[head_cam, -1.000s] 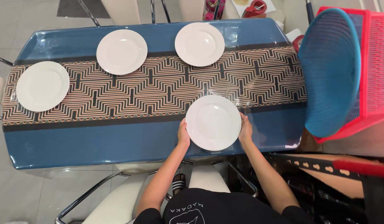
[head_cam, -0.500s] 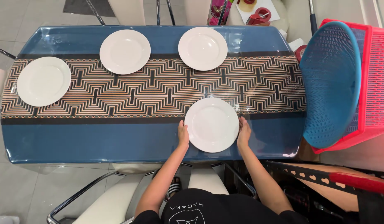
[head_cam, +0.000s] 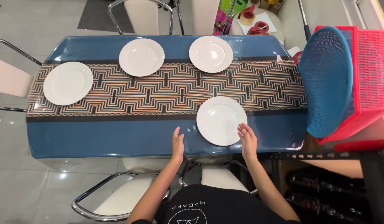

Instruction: Placing plates, a bowl of rice, and a spoon on a dining table.

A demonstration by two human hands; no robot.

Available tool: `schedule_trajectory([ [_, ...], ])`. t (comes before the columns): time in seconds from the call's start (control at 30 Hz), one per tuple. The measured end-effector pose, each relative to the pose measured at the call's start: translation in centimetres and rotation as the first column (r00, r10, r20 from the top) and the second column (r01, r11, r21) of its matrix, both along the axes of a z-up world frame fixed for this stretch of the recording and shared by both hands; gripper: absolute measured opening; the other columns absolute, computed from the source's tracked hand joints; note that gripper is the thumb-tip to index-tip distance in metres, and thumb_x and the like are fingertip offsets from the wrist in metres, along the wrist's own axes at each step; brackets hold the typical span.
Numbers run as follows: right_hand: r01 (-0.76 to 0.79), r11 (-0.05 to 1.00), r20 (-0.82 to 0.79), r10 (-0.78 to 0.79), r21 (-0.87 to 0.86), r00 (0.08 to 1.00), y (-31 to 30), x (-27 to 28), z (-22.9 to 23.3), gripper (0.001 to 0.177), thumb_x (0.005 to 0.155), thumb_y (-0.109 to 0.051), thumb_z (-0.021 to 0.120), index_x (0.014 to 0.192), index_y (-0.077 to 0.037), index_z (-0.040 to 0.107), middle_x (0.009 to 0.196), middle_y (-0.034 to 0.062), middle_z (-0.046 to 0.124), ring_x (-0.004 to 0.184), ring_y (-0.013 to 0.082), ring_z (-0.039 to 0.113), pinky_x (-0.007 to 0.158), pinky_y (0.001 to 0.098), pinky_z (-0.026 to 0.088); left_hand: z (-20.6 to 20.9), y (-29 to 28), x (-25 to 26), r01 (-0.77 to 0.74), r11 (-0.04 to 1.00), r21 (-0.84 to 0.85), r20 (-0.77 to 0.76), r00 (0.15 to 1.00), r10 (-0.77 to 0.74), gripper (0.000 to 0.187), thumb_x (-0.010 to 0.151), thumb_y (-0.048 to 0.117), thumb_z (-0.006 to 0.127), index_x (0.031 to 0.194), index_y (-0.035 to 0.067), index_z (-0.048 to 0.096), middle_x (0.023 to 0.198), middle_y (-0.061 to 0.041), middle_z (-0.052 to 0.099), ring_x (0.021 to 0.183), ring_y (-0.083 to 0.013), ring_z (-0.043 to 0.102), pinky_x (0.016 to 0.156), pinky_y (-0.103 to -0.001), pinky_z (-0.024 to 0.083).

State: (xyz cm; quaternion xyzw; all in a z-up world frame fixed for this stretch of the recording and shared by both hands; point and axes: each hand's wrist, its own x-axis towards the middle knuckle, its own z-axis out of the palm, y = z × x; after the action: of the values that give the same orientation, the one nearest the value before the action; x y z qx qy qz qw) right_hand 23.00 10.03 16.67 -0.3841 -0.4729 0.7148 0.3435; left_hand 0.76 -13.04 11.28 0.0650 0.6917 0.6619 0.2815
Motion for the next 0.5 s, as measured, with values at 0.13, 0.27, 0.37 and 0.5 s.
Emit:
schedule_trajectory([
  [0.13, -0.078, 0.996, -0.02, 0.079, 0.041, 0.997, -6.2, -2.0, 5.3, 0.039, 0.102, -0.01, 0.05, 0.139, 0.003, 0.053, 0.139, 0.0161, 0.059, 0.132, 0.0274, 0.056, 0.113, 0.0395, 0.045, 5.2, -5.3, -2.0, 0.103, 0.995, -0.009, -0.053, 0.993, -0.104, 0.049, 0.095, 0.018, 0.052, 0.143, 0.011, 0.058, 0.151, -0.01, 0.05, 0.14, -0.0245, 0.045, 0.115, -0.036, 0.034],
  [0.27, -0.063, 0.997, -0.094, 0.066, 0.038, 0.993, -12.5, -4.3, 5.5, 0.039, 0.102, -0.007, 0.049, 0.139, 0.004, 0.054, 0.139, 0.0174, 0.06, 0.131, 0.0283, 0.057, 0.112, 0.0392, 0.045, 7.2, -11.8, -5.5, 0.156, 0.987, 0.043, -0.019, 0.988, -0.156, 0.044, 0.095, 0.016, 0.054, 0.138, 0.014, 0.063, 0.151, -0.007, 0.051, 0.138, -0.0248, 0.046, 0.113, -0.037, 0.035],
  [0.37, 0.01, 0.999, -0.129, -0.005, 0.033, 0.992, -17.2, -6.4, 6.0, 0.04, 0.102, -0.007, 0.05, 0.139, 0.004, 0.053, 0.139, 0.0183, 0.06, 0.129, 0.029, 0.058, 0.111, 0.0392, 0.046, 8.3, -16.4, -9.1, 0.231, 0.972, 0.032, -0.193, 0.956, -0.221, 0.043, 0.094, 0.012, 0.057, 0.135, 0.013, 0.065, 0.151, -0.009, 0.051, 0.144, -0.0237, 0.042, 0.116, -0.035, 0.032],
  [0.5, 0.151, 0.988, -0.177, -0.142, 0.042, 0.974, -23.4, -8.2, 6.3, 0.04, 0.102, -0.007, 0.051, 0.14, 0.005, 0.051, 0.14, 0.0183, 0.058, 0.13, 0.0284, 0.058, 0.113, 0.039, 0.046, 11.9, -22.6, -12.3, 0.308, 0.951, -0.02, -0.323, 0.898, -0.298, 0.041, 0.094, 0.011, 0.057, 0.135, 0.013, 0.065, 0.151, -0.01, 0.052, 0.148, -0.0247, 0.04, 0.118, -0.035, 0.031],
])
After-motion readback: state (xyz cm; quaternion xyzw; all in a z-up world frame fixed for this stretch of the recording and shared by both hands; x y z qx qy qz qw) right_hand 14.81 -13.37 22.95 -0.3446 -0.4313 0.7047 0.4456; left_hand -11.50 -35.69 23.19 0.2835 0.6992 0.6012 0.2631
